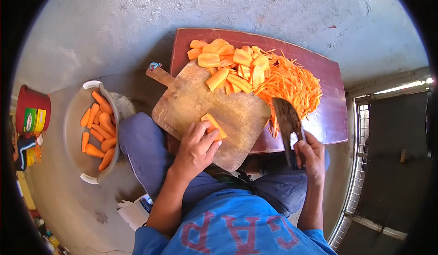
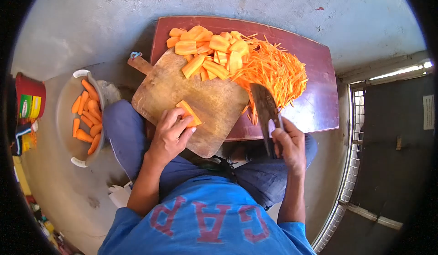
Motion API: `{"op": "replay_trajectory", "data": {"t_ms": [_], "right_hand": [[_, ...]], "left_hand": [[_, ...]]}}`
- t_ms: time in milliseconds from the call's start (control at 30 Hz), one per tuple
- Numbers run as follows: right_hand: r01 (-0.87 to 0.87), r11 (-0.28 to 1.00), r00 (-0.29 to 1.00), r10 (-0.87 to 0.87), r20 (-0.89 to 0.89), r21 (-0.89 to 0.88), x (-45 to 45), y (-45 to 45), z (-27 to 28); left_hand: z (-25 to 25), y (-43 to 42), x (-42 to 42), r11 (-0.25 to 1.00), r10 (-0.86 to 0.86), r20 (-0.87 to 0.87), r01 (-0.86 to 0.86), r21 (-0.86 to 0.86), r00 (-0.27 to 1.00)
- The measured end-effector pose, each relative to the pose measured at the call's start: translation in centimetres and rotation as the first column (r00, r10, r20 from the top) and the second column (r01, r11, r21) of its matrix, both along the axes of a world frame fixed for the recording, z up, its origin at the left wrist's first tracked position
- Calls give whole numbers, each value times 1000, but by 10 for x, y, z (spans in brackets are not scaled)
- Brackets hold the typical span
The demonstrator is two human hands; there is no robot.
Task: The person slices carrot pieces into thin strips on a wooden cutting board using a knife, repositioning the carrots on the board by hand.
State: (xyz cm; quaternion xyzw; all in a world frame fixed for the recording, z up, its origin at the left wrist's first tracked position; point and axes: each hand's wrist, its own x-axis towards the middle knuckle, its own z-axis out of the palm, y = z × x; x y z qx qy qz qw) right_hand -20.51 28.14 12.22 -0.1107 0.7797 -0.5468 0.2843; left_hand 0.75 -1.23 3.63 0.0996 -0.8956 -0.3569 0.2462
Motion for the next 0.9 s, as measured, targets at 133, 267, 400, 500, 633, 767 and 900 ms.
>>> {"op": "replay_trajectory", "data": {"t_ms": [133,267,400,500,633,767,900], "right_hand": [[-43,998,996,46,71,-44,19,-19,16],[-183,982,981,185,59,-33,38,-33,-2],[-403,912,911,408,-62,82,69,-51,8],[-562,803,753,596,-279,197,83,-62,15],[-595,744,728,659,-190,304,87,-73,35],[-617,697,676,707,-207,365,91,-70,45],[-620,711,644,703,-303,331,87,-81,28]], "left_hand": [[1,-2,0,1000,-6,14,6,-12,1000],[0,-1,0,1000,-7,16,7,-11,1000],[-2,-1,1,999,10,21,-9,-40,1000],[-2,0,-1,997,10,41,-6,-79,999],[1,1,-2,987,8,54,1,-160,998],[1,1,0,972,-36,15,38,-231,999],[-2,3,0,979,-26,34,32,-201,999]]}}
